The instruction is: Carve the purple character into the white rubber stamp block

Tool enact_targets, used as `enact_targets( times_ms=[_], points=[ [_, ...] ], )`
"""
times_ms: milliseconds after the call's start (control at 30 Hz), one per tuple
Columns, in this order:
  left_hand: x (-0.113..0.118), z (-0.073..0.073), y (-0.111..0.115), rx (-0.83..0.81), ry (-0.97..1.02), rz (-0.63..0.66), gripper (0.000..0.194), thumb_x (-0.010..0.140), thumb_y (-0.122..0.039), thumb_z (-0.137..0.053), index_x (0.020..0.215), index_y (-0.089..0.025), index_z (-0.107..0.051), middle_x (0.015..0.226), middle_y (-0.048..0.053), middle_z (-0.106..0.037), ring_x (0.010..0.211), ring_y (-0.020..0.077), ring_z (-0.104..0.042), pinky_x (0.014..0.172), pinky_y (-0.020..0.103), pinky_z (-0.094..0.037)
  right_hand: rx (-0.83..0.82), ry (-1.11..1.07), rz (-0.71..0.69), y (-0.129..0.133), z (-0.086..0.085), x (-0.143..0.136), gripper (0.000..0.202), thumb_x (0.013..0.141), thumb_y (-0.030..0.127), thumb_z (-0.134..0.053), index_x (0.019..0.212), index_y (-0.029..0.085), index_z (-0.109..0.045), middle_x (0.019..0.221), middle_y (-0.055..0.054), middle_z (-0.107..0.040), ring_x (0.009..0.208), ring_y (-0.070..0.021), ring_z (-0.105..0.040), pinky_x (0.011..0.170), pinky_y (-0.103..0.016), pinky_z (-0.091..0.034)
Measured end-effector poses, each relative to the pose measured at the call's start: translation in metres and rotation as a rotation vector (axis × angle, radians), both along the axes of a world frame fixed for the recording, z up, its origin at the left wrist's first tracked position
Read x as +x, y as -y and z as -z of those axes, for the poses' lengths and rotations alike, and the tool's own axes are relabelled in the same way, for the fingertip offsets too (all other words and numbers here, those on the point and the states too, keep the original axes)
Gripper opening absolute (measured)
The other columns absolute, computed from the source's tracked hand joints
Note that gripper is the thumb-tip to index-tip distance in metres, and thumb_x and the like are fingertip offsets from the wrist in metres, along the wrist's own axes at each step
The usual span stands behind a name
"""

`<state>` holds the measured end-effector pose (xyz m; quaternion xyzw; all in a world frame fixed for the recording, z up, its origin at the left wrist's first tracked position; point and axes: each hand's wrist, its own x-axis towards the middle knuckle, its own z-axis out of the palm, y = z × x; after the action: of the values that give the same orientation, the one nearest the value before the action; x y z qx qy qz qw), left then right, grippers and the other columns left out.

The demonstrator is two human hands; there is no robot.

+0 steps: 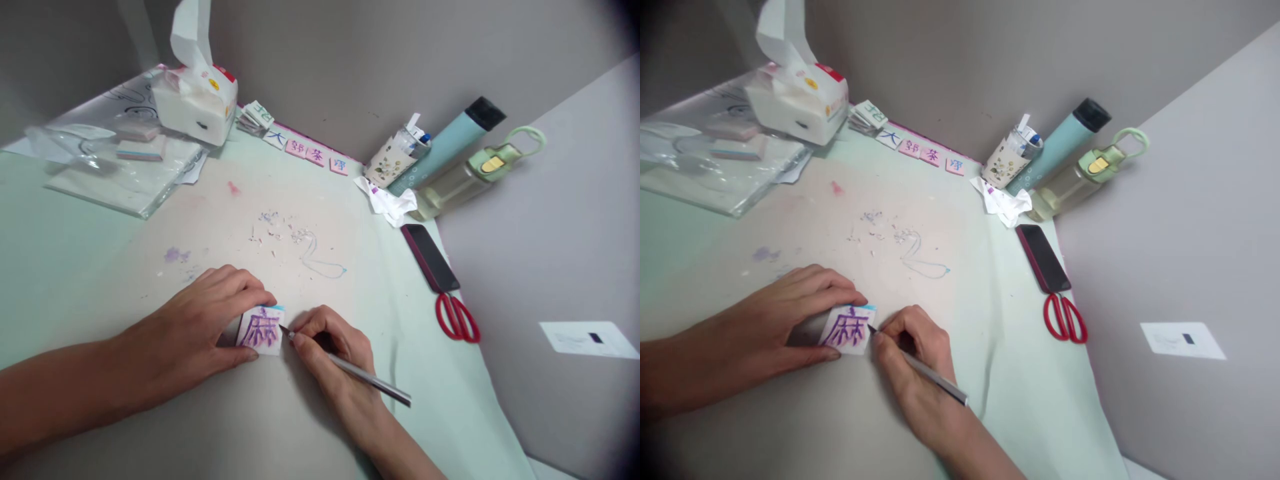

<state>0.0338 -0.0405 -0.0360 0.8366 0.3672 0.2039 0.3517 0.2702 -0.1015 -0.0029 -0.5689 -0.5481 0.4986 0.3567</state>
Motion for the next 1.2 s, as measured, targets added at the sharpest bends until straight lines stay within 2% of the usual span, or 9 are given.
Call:
enact_targets(
  times_ms=[400,533,733,933,1033,1200],
  points=[
    [0.000,0.001,0.000,0.047,0.030,0.017,0.043,0.090,-0.030,-0.077,0.130,-0.036,-0.062,0.125,-0.003,-0.065,0.115,0.0245,-0.056,0.098,0.031,-0.042,-0.012,-0.021,0.000,0.001,0.000,-0.002,0.019,0.095,0.027,-0.064,0.078,0.022,-0.059,0.085,-0.002,-0.066,0.079,-0.0177,-0.057,0.070,-0.032,-0.041],
    [0.000,0.000,0.001,0.098,-0.002,0.011,0.045,0.088,-0.027,-0.077,0.130,-0.034,-0.063,0.123,-0.003,-0.065,0.113,0.0245,-0.057,0.097,0.032,-0.040,0.039,0.011,-0.001,0.003,0.000,-0.004,0.020,0.097,0.027,-0.063,0.078,0.022,-0.058,0.084,-0.002,-0.065,0.076,-0.0172,-0.056,0.068,-0.031,-0.041],
    [0.006,-0.004,0.004,0.167,-0.048,-0.032,0.037,0.086,-0.027,-0.077,0.121,-0.029,-0.065,0.115,-0.002,-0.065,0.105,0.0248,-0.057,0.092,0.035,-0.039,0.124,0.108,0.004,0.006,0.004,-0.008,0.023,0.096,0.027,-0.062,0.075,0.022,-0.055,0.077,-0.002,-0.061,0.069,-0.0161,-0.053,0.065,-0.031,-0.041],
    [0.010,-0.006,0.008,0.134,-0.070,-0.052,0.034,0.085,-0.023,-0.076,0.116,-0.028,-0.064,0.113,-0.001,-0.063,0.105,0.0251,-0.055,0.092,0.037,-0.040,0.221,0.157,-0.014,0.008,0.007,-0.010,0.022,0.097,0.024,-0.060,0.076,0.022,-0.055,0.075,0.000,-0.059,0.067,-0.0144,-0.051,0.063,-0.029,-0.040],
    [0.010,-0.007,0.010,0.137,-0.071,-0.062,0.034,0.084,-0.023,-0.077,0.115,-0.028,-0.064,0.112,0.000,-0.063,0.104,0.0257,-0.056,0.091,0.038,-0.040,0.200,0.132,-0.009,0.008,0.005,-0.010,0.022,0.097,0.025,-0.060,0.076,0.022,-0.054,0.075,0.000,-0.058,0.067,-0.0144,-0.050,0.063,-0.029,-0.040],
    [0.011,-0.005,0.011,0.111,-0.066,-0.050,0.040,0.082,-0.019,-0.079,0.118,-0.026,-0.062,0.113,-0.001,-0.064,0.107,0.0249,-0.055,0.092,0.037,-0.041,0.070,0.006,0.018,0.007,0.002,-0.009,0.021,0.097,0.028,-0.062,0.078,0.022,-0.055,0.079,-0.001,-0.061,0.069,-0.0151,-0.050,0.062,-0.028,-0.039]
  ],
)
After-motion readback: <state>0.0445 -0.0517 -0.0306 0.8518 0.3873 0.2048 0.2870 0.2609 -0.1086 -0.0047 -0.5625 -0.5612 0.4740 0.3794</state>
